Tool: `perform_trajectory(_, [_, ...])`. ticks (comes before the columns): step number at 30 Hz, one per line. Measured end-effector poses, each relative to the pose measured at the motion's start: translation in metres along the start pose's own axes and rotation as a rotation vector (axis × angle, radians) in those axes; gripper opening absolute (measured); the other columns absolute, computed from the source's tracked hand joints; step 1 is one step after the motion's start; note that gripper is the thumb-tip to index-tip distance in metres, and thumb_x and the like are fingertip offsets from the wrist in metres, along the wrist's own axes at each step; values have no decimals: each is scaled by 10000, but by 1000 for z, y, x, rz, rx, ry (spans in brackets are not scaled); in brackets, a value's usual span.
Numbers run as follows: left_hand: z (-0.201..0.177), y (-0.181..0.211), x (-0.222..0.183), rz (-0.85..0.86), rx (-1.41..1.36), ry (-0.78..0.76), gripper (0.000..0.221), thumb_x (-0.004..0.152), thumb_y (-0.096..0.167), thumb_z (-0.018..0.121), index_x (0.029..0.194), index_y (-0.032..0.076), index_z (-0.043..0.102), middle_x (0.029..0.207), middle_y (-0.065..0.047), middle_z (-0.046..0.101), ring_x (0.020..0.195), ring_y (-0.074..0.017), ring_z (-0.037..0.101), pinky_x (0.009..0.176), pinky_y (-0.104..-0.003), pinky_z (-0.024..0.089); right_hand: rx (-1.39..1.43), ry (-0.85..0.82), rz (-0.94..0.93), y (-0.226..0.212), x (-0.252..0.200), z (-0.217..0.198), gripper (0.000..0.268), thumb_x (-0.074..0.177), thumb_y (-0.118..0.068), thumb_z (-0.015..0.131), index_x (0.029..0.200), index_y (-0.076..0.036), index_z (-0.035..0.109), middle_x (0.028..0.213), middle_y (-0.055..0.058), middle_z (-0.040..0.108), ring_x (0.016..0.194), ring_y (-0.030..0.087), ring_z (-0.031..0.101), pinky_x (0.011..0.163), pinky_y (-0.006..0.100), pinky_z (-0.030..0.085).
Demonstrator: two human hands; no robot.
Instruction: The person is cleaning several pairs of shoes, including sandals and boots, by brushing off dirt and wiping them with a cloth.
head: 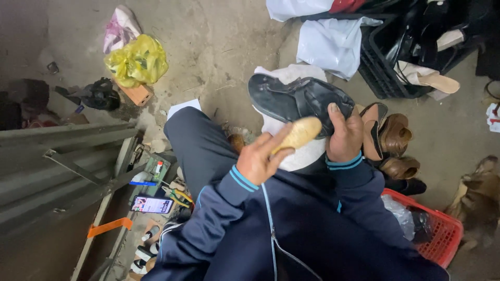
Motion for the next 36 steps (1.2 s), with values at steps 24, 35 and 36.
perform_trajectory(24, [-15,-14,27,0,268,39,472,1004,397,608,1448,240,584,854,-149,686,839,-387,717,713,-496,601,-522,-8,-240,-30,-23,2,314,1102,-246,577,1155,45,683,997,275,692,1016,460,672,889,578,557])
perform_trajectory(35, [-29,-34,26,-91,272,103,531,967,444,707,1458,281,588,842,-119,692,802,-353,724,678,-432,586,-558,9,-262,-42,-24,6,320,1144,-244,490,1159,21,668,977,273,660,1085,514,628,894,567,568])
perform_trajectory(36, [-30,-30,20,-83,263,92,531,967,444,707,1458,281,588,842,-119,692,802,-353,724,678,-432,586,-566,23,-262,-47,-24,8,320,1144,-244,490,1159,21,668,977,273,660,1085,514,628,894,567,568])
Point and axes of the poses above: each hand's wrist, its own x-axis towards the middle knuckle, its own z-axis out of the palm, y = z × x, the point moved 10 cm from there along x, towards the middle knuckle
